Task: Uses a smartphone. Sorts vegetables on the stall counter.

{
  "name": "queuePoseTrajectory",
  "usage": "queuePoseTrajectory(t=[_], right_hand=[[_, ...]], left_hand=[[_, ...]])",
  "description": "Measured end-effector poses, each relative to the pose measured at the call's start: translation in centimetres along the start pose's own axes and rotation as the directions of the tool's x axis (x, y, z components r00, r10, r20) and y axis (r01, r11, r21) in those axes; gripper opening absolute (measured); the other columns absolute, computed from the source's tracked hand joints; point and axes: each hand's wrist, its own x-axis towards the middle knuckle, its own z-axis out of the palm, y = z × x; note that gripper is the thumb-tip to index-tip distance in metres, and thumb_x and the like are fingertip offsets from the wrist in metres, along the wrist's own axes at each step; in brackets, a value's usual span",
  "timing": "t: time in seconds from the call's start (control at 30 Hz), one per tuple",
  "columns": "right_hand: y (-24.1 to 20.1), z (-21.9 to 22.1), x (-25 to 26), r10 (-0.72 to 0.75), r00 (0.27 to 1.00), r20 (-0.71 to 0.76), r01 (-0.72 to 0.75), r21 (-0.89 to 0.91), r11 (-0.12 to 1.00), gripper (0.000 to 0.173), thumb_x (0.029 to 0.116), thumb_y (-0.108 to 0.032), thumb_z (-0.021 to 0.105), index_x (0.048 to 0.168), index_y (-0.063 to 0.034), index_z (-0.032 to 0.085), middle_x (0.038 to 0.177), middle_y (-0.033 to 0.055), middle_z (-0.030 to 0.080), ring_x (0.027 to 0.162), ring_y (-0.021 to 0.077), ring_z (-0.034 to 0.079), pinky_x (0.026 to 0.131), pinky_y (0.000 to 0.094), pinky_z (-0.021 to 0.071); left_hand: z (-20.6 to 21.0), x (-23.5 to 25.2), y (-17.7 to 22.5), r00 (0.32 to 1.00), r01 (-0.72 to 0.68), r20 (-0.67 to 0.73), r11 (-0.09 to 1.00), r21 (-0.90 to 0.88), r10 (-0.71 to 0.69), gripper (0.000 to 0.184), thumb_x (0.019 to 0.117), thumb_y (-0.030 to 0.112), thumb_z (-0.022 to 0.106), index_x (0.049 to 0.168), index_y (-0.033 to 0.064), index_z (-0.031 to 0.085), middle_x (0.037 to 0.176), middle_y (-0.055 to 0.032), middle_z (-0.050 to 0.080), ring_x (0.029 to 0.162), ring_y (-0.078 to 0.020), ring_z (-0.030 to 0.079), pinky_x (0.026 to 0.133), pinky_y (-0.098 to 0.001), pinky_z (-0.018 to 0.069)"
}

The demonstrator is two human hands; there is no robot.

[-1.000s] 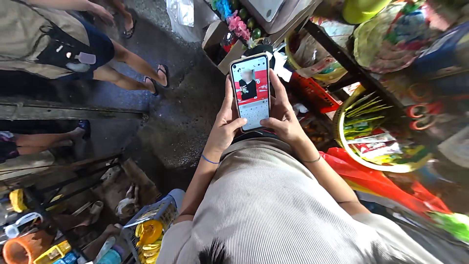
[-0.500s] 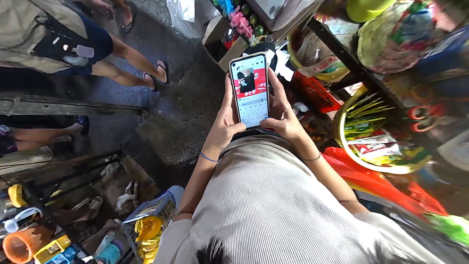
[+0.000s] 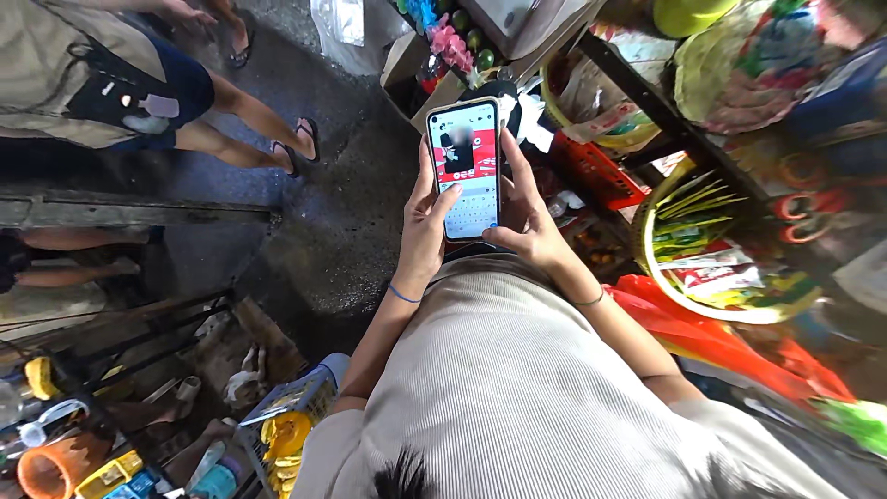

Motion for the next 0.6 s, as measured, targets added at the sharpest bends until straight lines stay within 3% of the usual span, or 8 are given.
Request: queuePoseTrajectory(t=[0.2, 0.27, 0.37, 0.47, 0.6], right_hand=[[0.3, 0.1, 0.2, -0.041, 0.999, -0.009, 0.041, 0.027, 0.999, 0.112, 0.0777, 0.003, 0.066, 0.162, -0.0049, -0.007, 0.153, 0.0197, 0.043, 0.13, 0.0265, 0.059, 0.103, 0.0414, 0.0577], [0.3, 0.1, 0.4, -0.051, 0.999, -0.011, 0.051, 0.012, 0.999, 0.113, 0.0763, 0.004, 0.066, 0.162, -0.0037, -0.007, 0.152, 0.0197, 0.044, 0.129, 0.0264, 0.059, 0.102, 0.0411, 0.0583], [0.3, 0.3, 0.5, -0.039, 0.999, -0.025, 0.039, 0.016, 0.999, 0.114, 0.0738, 0.006, 0.064, 0.163, -0.0063, -0.005, 0.153, 0.0176, 0.044, 0.127, 0.0248, 0.06, 0.1, 0.0397, 0.0593], [0.6, 0.3, 0.5, -0.062, 0.998, 0.0, 0.062, 0.036, 0.997, 0.113, 0.0741, 0.008, 0.063, 0.161, -0.0027, -0.008, 0.155, 0.0208, 0.04, 0.133, 0.0273, 0.056, 0.105, 0.0411, 0.0566], [0.5, 0.3, 0.6, -0.057, 0.998, 0.008, 0.056, 0.037, 0.998, 0.113, 0.0739, 0.009, 0.062, 0.162, -0.0035, -0.008, 0.153, 0.0204, 0.043, 0.13, 0.0267, 0.058, 0.103, 0.0411, 0.0574]], left_hand=[[-1.0, -0.1, 0.0, 0.978, 0.011, 0.207, 0.987, -0.158, 0.023, 0.073, 0.1037, 0.013, 0.031, 0.165, 0.0327, -0.003, 0.167, -0.0047, 0.027, 0.139, -0.0209, 0.049, 0.106, -0.0445, 0.0517], [-1.3, 0.1, -0.1, 0.97, -0.012, 0.237, 0.986, -0.164, 0.051, 0.084, 0.0965, 0.004, 0.036, 0.165, 0.0285, -0.007, 0.167, -0.0086, 0.025, 0.14, -0.0229, 0.048, 0.107, -0.0448, 0.0504], [-1.8, 0.5, 0.1, 0.951, -0.071, 0.292, 0.991, -0.111, 0.101, 0.106, 0.0843, -0.016, 0.05, 0.164, 0.0157, -0.014, 0.168, -0.0167, 0.016, 0.148, -0.0318, 0.037, 0.117, -0.0503, 0.0414], [-1.6, -0.5, 0.9, 0.959, -0.022, 0.28, 0.995, -0.096, 0.049, 0.117, 0.0773, -0.025, 0.051, 0.164, 0.021, -0.013, 0.169, -0.0118, 0.017, 0.146, -0.0294, 0.039, 0.114, -0.0469, 0.0451], [-1.9, -0.6, 0.8, 0.962, -0.016, 0.27, 0.994, -0.11, 0.046, 0.117, 0.0771, -0.027, 0.048, 0.165, 0.0223, -0.012, 0.169, -0.0124, 0.019, 0.144, -0.0298, 0.043, 0.111, -0.0474, 0.0484]])
